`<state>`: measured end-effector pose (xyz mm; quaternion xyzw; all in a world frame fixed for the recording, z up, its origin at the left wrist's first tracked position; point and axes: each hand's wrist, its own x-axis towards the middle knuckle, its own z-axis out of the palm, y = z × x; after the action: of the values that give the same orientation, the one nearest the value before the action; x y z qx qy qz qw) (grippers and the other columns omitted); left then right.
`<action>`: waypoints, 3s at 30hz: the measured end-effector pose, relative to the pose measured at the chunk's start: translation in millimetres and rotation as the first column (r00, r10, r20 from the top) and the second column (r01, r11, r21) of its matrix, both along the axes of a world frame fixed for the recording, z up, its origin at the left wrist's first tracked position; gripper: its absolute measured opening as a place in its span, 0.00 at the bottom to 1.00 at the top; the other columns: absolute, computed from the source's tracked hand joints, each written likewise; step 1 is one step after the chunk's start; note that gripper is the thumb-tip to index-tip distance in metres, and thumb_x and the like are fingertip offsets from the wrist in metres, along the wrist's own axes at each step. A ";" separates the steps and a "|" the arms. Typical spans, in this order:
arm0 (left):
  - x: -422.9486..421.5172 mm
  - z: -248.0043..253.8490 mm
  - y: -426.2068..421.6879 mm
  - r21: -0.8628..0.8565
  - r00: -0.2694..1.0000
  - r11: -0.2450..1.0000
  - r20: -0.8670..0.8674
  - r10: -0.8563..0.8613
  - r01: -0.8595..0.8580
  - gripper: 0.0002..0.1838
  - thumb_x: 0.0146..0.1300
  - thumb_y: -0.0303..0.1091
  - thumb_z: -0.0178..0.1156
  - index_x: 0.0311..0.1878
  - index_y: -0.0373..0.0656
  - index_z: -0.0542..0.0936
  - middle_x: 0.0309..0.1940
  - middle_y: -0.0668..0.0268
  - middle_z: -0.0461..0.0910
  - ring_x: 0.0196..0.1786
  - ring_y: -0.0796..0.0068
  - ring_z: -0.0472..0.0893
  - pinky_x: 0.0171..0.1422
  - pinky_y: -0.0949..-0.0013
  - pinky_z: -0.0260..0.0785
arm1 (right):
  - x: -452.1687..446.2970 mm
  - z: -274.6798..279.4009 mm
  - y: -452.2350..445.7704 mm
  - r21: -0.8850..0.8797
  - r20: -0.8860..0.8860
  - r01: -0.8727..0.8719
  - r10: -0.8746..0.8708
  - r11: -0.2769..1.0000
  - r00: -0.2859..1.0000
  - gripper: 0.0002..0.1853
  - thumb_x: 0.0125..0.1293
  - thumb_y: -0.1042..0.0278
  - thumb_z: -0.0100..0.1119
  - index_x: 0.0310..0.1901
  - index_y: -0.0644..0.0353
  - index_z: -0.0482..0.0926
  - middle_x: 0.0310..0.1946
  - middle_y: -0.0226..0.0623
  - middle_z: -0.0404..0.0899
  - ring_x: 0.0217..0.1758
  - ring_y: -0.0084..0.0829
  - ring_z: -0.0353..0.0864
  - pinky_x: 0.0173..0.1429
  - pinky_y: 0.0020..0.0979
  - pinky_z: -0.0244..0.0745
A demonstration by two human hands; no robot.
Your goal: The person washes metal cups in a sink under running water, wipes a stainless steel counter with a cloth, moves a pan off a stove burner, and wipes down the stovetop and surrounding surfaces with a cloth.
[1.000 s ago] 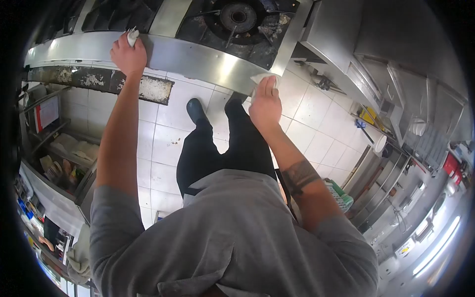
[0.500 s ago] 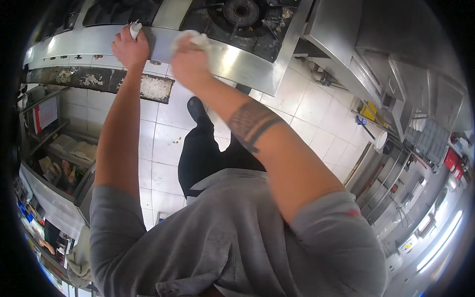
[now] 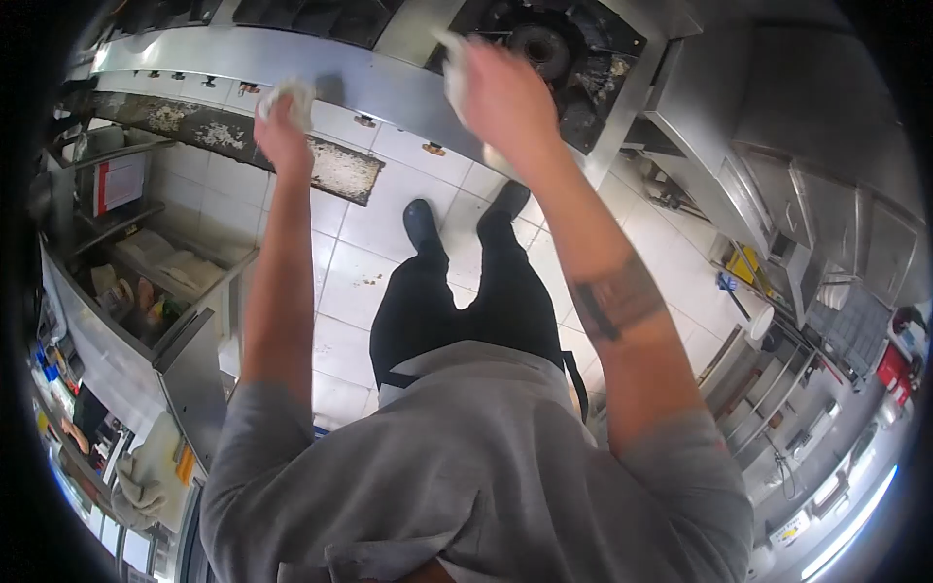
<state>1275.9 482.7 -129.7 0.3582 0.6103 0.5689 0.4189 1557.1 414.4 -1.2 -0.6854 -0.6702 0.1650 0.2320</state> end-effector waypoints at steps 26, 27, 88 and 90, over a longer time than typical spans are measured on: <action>-24.0 17.4 21.5 0.186 0.671 0.963 -0.741 0.007 0.195 0.27 0.70 0.32 0.56 0.70 0.31 0.69 0.64 0.43 0.70 0.68 0.44 0.69 0.73 0.47 0.60 | -18.4 -113.1 -79.1 -0.069 0.203 -0.165 0.176 0.984 0.963 0.31 0.68 0.60 0.63 0.70 0.58 0.69 0.75 0.39 0.66 0.82 0.46 0.53 0.84 0.48 0.53; -20.2 7.1 41.2 0.198 0.685 0.968 -0.728 0.040 0.154 0.28 0.67 0.32 0.58 0.69 0.31 0.70 0.63 0.44 0.71 0.66 0.43 0.70 0.73 0.45 0.60 | 18.7 -119.2 -121.9 0.012 0.242 -0.114 0.107 0.993 0.964 0.34 0.64 0.66 0.66 0.71 0.58 0.69 0.74 0.40 0.68 0.80 0.49 0.59 0.84 0.48 0.54; 19.3 -25.3 97.7 0.110 0.332 0.988 -0.933 0.139 -0.104 0.26 0.55 0.33 0.60 0.60 0.43 0.76 0.53 0.48 0.77 0.56 0.44 0.74 0.58 0.44 0.66 | 228.4 -92.4 -37.6 -0.293 0.540 0.327 -0.126 0.898 0.832 0.15 0.60 0.70 0.60 0.49 0.60 0.78 0.50 0.53 0.82 0.54 0.57 0.82 0.59 0.50 0.81; 18.3 -22.3 96.2 0.099 0.297 0.990 -0.946 0.125 -0.101 0.26 0.54 0.33 0.61 0.60 0.44 0.76 0.52 0.47 0.76 0.55 0.43 0.74 0.57 0.43 0.66 | 181.8 -84.8 -89.4 -0.424 0.481 0.407 -0.180 0.809 0.858 0.12 0.62 0.69 0.57 0.46 0.63 0.75 0.49 0.62 0.80 0.49 0.58 0.85 0.53 0.52 0.83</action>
<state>1294.3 578.9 -152.0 0.5846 0.7575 0.2831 -0.0655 1738.8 325.0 -86.1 -0.8383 -0.5182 0.1472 -0.0840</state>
